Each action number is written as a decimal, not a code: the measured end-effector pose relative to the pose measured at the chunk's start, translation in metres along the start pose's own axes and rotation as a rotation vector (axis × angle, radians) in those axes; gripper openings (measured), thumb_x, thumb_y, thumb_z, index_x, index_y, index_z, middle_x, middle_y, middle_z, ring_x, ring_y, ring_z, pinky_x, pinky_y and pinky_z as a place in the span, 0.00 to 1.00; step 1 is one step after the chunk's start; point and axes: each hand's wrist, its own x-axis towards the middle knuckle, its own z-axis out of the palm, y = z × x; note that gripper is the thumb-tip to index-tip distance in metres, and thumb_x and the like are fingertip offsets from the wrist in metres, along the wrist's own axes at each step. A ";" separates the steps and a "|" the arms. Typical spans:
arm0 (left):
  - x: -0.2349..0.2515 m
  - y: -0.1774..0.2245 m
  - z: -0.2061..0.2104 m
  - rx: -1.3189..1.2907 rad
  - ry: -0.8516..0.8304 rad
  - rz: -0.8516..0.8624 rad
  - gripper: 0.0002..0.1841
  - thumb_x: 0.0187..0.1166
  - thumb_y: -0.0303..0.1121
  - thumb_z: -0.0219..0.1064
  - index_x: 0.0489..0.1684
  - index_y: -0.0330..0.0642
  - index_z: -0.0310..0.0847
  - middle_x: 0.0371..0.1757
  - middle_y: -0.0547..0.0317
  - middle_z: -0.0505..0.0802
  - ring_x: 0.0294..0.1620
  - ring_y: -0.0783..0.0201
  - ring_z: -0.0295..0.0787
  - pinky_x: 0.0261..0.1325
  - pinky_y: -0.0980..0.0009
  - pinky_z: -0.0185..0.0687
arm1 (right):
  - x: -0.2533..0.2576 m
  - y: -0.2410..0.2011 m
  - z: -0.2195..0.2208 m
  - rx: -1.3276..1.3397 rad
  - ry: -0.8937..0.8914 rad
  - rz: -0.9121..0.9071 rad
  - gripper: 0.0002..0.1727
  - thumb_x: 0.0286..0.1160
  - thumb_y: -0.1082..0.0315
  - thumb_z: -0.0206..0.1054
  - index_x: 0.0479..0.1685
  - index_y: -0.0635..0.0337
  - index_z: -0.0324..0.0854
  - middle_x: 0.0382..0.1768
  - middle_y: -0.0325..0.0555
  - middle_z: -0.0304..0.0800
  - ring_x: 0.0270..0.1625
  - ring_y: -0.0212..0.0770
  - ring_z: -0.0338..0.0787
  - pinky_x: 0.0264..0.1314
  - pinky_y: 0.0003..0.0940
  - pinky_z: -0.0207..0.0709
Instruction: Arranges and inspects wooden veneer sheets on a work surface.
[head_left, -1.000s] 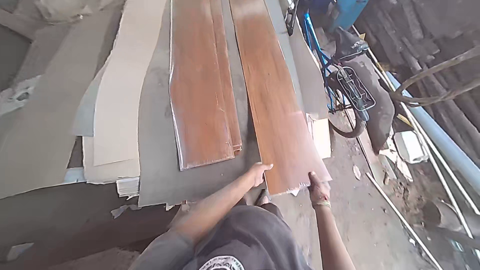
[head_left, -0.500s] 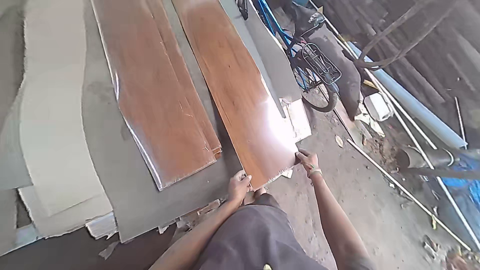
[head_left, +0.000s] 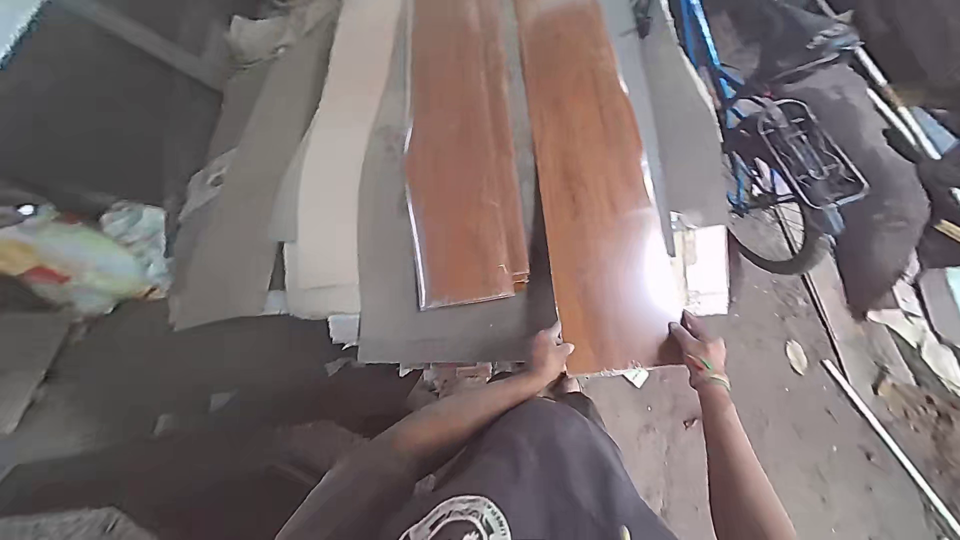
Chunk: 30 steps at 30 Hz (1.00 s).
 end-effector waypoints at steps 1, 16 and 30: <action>-0.001 -0.001 0.000 -0.029 -0.001 -0.004 0.35 0.77 0.37 0.71 0.88 0.46 0.67 0.51 0.48 0.95 0.41 0.55 0.96 0.50 0.53 0.93 | 0.001 0.000 0.000 0.040 -0.008 0.005 0.26 0.76 0.64 0.74 0.74 0.58 0.83 0.64 0.57 0.92 0.68 0.51 0.90 0.76 0.56 0.78; 0.010 -0.013 -0.039 -1.035 0.037 -0.152 0.20 0.89 0.34 0.61 0.72 0.31 0.72 0.44 0.43 0.93 0.35 0.56 0.93 0.41 0.60 0.92 | 0.019 -0.073 0.008 0.082 0.063 0.164 0.23 0.68 0.65 0.80 0.62 0.64 0.87 0.57 0.60 0.92 0.59 0.52 0.91 0.68 0.56 0.81; 0.087 -0.164 -0.220 -0.184 0.925 -0.365 0.43 0.67 0.60 0.78 0.75 0.35 0.76 0.74 0.33 0.81 0.78 0.41 0.75 0.80 0.48 0.72 | 0.046 -0.029 0.061 -0.457 0.031 0.261 0.36 0.83 0.44 0.65 0.78 0.66 0.74 0.70 0.72 0.82 0.75 0.67 0.81 0.77 0.67 0.72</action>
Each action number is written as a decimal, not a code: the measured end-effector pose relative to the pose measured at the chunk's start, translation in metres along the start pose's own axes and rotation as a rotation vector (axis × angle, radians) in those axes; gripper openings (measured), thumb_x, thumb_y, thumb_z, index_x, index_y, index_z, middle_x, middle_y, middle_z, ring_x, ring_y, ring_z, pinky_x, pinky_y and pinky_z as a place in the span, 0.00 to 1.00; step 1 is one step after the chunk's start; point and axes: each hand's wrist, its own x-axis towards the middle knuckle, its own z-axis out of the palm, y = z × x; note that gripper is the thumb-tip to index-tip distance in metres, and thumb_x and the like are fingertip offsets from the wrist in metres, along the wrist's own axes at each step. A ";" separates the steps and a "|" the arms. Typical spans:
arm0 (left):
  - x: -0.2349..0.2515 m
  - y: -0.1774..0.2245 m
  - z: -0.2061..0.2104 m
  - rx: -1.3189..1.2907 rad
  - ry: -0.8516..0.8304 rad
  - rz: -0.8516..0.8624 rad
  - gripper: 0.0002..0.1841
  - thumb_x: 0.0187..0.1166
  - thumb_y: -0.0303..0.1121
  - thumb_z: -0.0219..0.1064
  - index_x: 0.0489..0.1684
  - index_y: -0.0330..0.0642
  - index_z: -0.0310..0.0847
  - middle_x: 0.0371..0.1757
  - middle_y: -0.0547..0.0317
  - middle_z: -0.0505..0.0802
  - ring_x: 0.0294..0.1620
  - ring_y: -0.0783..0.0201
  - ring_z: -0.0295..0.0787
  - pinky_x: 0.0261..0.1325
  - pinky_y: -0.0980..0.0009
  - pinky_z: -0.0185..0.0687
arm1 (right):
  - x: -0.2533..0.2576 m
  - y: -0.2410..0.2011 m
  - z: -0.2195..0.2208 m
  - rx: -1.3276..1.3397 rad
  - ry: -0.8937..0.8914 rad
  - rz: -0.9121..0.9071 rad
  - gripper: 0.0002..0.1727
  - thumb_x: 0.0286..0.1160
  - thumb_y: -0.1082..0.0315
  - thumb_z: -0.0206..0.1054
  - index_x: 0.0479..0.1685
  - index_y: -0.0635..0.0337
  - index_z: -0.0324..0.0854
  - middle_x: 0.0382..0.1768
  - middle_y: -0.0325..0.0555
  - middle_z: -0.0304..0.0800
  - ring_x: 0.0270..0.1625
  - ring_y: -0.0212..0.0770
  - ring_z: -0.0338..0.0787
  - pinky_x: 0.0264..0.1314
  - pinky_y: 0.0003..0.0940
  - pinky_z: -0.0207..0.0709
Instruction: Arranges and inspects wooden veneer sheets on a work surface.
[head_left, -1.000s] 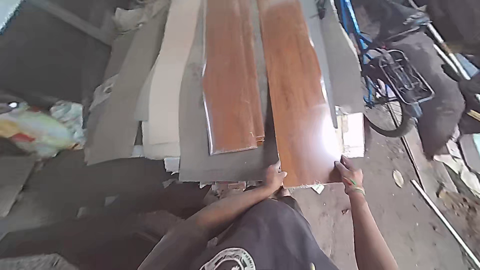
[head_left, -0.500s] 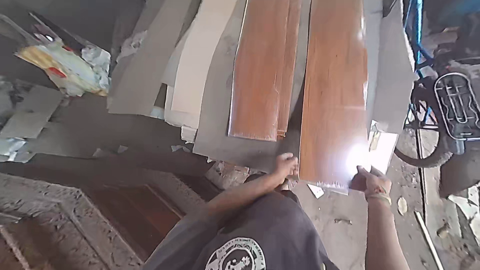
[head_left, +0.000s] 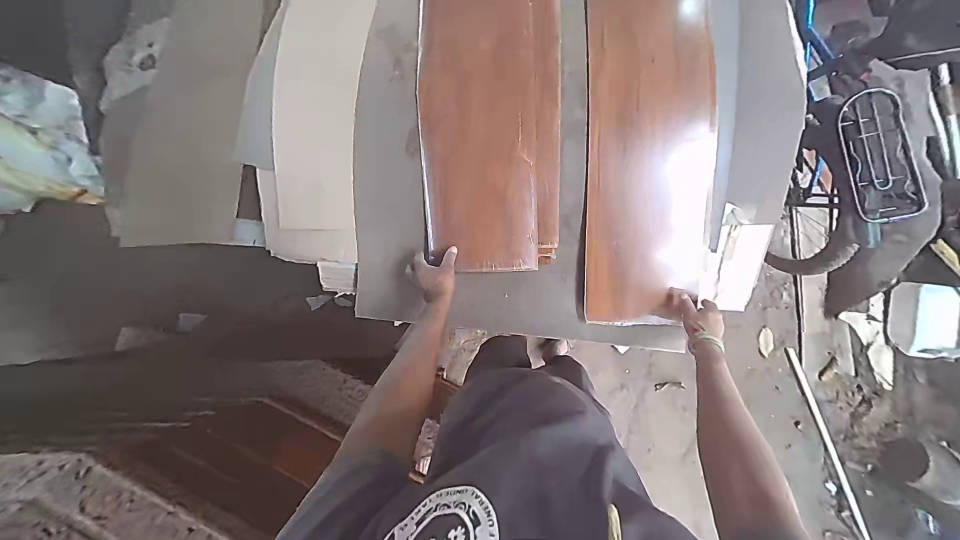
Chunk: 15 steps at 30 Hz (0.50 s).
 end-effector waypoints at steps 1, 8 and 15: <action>0.014 -0.003 0.001 0.012 -0.048 -0.005 0.40 0.68 0.62 0.77 0.69 0.35 0.81 0.67 0.35 0.87 0.71 0.43 0.83 0.75 0.46 0.76 | -0.011 -0.013 0.002 -0.027 0.069 0.032 0.37 0.82 0.44 0.65 0.80 0.63 0.73 0.75 0.72 0.77 0.79 0.69 0.77 0.77 0.70 0.70; 0.055 -0.003 -0.004 0.104 -0.293 0.112 0.34 0.72 0.63 0.74 0.54 0.37 0.89 0.54 0.40 0.93 0.61 0.44 0.89 0.68 0.40 0.78 | -0.109 -0.142 0.081 0.073 -0.053 -0.541 0.18 0.85 0.63 0.59 0.63 0.63 0.87 0.60 0.57 0.92 0.63 0.53 0.91 0.71 0.52 0.82; 0.064 0.018 -0.023 0.102 -0.322 0.116 0.33 0.65 0.61 0.80 0.48 0.35 0.89 0.46 0.42 0.94 0.53 0.45 0.90 0.61 0.40 0.82 | -0.097 -0.258 0.150 0.191 -0.287 -0.378 0.25 0.89 0.59 0.56 0.81 0.58 0.75 0.77 0.60 0.79 0.79 0.55 0.79 0.83 0.52 0.72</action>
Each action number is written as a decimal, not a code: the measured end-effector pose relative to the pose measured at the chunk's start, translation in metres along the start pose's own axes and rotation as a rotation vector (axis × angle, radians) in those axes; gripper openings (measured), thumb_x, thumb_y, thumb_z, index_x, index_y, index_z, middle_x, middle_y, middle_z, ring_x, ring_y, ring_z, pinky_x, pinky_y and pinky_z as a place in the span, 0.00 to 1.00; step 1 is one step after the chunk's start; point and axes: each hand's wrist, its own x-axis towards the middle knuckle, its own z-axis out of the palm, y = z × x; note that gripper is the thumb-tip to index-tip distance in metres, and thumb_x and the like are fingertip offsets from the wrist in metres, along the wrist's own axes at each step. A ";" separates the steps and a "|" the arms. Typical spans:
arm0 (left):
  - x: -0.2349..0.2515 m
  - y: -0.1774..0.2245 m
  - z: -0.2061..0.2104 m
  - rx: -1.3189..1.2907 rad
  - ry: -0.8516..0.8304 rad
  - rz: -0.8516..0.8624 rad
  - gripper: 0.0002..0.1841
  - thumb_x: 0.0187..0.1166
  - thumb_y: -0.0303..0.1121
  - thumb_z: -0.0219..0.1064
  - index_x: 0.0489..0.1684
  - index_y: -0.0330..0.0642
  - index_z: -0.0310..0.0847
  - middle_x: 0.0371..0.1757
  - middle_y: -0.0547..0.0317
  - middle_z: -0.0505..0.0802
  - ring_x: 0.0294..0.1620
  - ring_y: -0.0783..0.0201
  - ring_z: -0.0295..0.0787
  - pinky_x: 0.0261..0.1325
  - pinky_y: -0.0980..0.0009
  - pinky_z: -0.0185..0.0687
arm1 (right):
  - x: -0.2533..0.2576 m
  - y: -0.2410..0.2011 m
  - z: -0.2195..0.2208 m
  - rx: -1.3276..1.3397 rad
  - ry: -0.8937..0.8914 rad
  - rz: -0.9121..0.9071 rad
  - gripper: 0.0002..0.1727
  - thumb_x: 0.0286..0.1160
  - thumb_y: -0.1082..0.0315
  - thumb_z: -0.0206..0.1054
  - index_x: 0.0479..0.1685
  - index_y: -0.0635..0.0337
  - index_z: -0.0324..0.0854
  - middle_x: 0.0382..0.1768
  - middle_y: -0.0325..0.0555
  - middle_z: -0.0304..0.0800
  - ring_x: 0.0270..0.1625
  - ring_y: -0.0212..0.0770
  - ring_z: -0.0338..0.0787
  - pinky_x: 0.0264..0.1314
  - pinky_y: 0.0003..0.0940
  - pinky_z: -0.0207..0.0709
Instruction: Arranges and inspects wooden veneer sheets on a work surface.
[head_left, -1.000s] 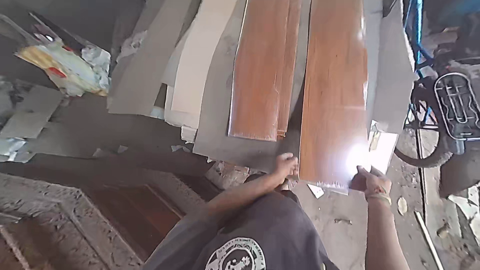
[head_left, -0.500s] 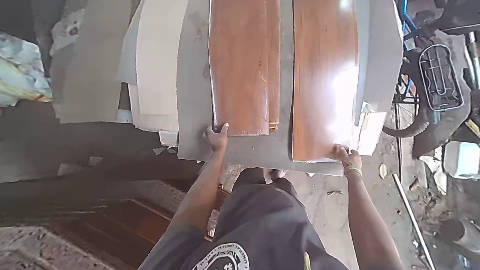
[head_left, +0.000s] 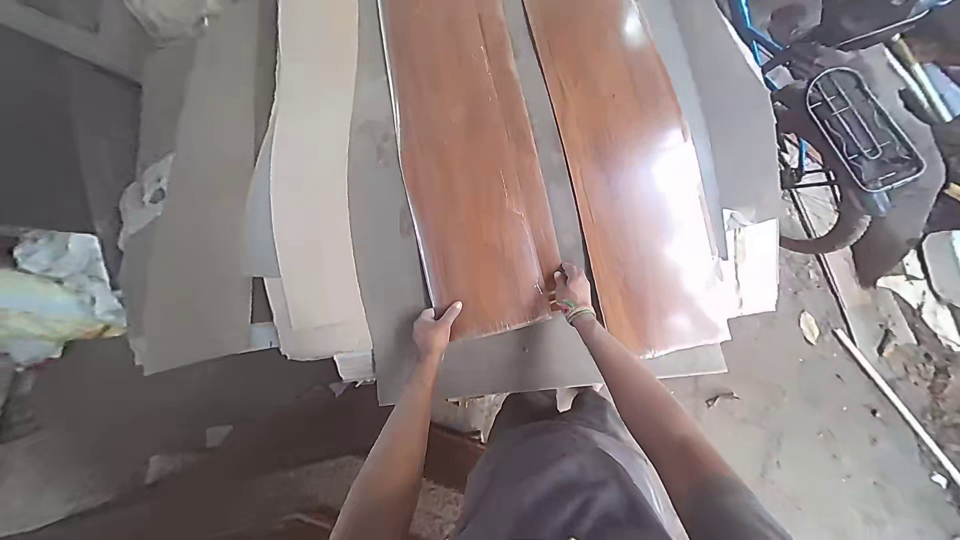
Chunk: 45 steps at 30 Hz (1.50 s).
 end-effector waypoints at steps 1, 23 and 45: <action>-0.001 0.003 -0.010 -0.002 -0.032 0.005 0.34 0.65 0.61 0.80 0.50 0.35 0.88 0.47 0.42 0.93 0.54 0.45 0.90 0.62 0.40 0.82 | 0.000 0.001 0.004 0.044 0.014 -0.001 0.25 0.88 0.60 0.57 0.81 0.58 0.75 0.76 0.59 0.80 0.80 0.54 0.79 0.84 0.51 0.70; -0.022 0.142 -0.230 -1.548 -0.785 0.163 0.18 0.90 0.42 0.49 0.47 0.38 0.82 0.31 0.58 0.88 0.16 0.75 0.81 0.17 0.85 0.78 | 0.003 0.038 -0.007 0.292 -0.082 0.008 0.17 0.80 0.63 0.71 0.65 0.54 0.89 0.53 0.56 0.95 0.49 0.54 0.95 0.57 0.60 0.86; 0.020 0.122 -0.099 -1.110 -0.419 -0.107 0.31 0.90 0.61 0.45 0.78 0.48 0.71 0.63 0.48 0.91 0.62 0.51 0.91 0.62 0.46 0.88 | -0.057 -0.045 -0.050 0.626 -0.030 0.031 0.17 0.83 0.67 0.69 0.66 0.62 0.79 0.48 0.56 0.93 0.36 0.48 0.95 0.39 0.48 0.92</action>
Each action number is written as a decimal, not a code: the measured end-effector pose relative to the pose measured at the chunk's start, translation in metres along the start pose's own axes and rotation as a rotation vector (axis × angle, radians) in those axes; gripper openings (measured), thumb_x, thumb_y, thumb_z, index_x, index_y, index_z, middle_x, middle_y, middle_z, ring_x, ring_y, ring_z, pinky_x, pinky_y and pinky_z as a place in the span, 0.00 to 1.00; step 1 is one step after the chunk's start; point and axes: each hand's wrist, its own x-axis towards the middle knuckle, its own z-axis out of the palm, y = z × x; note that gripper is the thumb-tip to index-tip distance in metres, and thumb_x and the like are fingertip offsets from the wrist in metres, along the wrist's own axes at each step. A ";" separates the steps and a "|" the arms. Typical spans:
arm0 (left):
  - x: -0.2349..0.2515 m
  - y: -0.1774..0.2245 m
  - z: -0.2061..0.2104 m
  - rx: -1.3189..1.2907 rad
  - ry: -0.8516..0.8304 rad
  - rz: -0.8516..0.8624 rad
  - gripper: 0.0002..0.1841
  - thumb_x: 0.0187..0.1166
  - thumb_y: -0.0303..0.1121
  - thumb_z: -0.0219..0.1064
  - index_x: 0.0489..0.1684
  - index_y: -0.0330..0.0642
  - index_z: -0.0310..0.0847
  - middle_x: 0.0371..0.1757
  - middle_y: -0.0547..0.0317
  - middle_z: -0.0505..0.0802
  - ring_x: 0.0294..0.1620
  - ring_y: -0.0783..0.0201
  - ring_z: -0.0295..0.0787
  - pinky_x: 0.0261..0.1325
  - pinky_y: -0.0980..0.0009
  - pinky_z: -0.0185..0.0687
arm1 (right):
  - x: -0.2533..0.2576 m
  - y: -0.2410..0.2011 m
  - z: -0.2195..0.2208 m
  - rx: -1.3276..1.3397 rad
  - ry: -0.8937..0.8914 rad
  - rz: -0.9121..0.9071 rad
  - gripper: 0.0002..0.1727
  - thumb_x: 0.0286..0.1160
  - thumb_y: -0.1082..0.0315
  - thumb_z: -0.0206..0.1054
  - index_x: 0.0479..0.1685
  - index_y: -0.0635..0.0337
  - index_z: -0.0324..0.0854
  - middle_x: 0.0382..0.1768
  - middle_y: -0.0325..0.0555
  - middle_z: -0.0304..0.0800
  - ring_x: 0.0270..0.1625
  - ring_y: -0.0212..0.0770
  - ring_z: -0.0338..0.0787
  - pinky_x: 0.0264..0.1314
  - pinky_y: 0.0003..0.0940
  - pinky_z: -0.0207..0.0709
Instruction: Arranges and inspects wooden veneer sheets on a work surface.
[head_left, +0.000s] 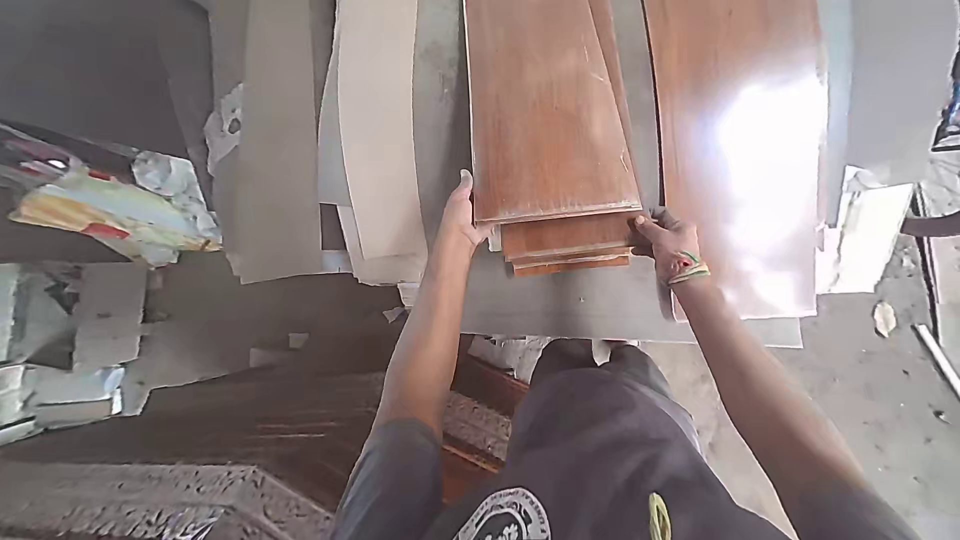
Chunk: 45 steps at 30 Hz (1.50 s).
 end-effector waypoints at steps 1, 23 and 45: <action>0.002 -0.003 -0.005 0.057 0.045 -0.003 0.29 0.91 0.58 0.48 0.76 0.46 0.73 0.62 0.49 0.91 0.62 0.52 0.91 0.62 0.48 0.88 | -0.002 -0.004 -0.002 -0.020 -0.020 -0.025 0.21 0.83 0.68 0.69 0.73 0.59 0.77 0.51 0.56 0.94 0.36 0.48 0.96 0.37 0.47 0.92; 0.000 -0.034 -0.023 0.628 -0.022 -0.118 0.25 0.88 0.34 0.62 0.82 0.44 0.64 0.67 0.47 0.87 0.59 0.55 0.89 0.56 0.57 0.89 | 0.022 0.049 0.004 -0.069 0.008 -0.149 0.25 0.89 0.64 0.62 0.84 0.52 0.74 0.60 0.54 0.92 0.41 0.45 0.93 0.45 0.47 0.88; -0.014 -0.019 -0.001 1.161 0.019 -0.165 0.15 0.78 0.22 0.68 0.61 0.30 0.78 0.48 0.45 0.88 0.41 0.60 0.87 0.46 0.61 0.87 | 0.022 0.034 0.000 -0.165 0.031 -0.110 0.17 0.85 0.60 0.67 0.66 0.55 0.88 0.52 0.53 0.95 0.45 0.48 0.95 0.51 0.54 0.88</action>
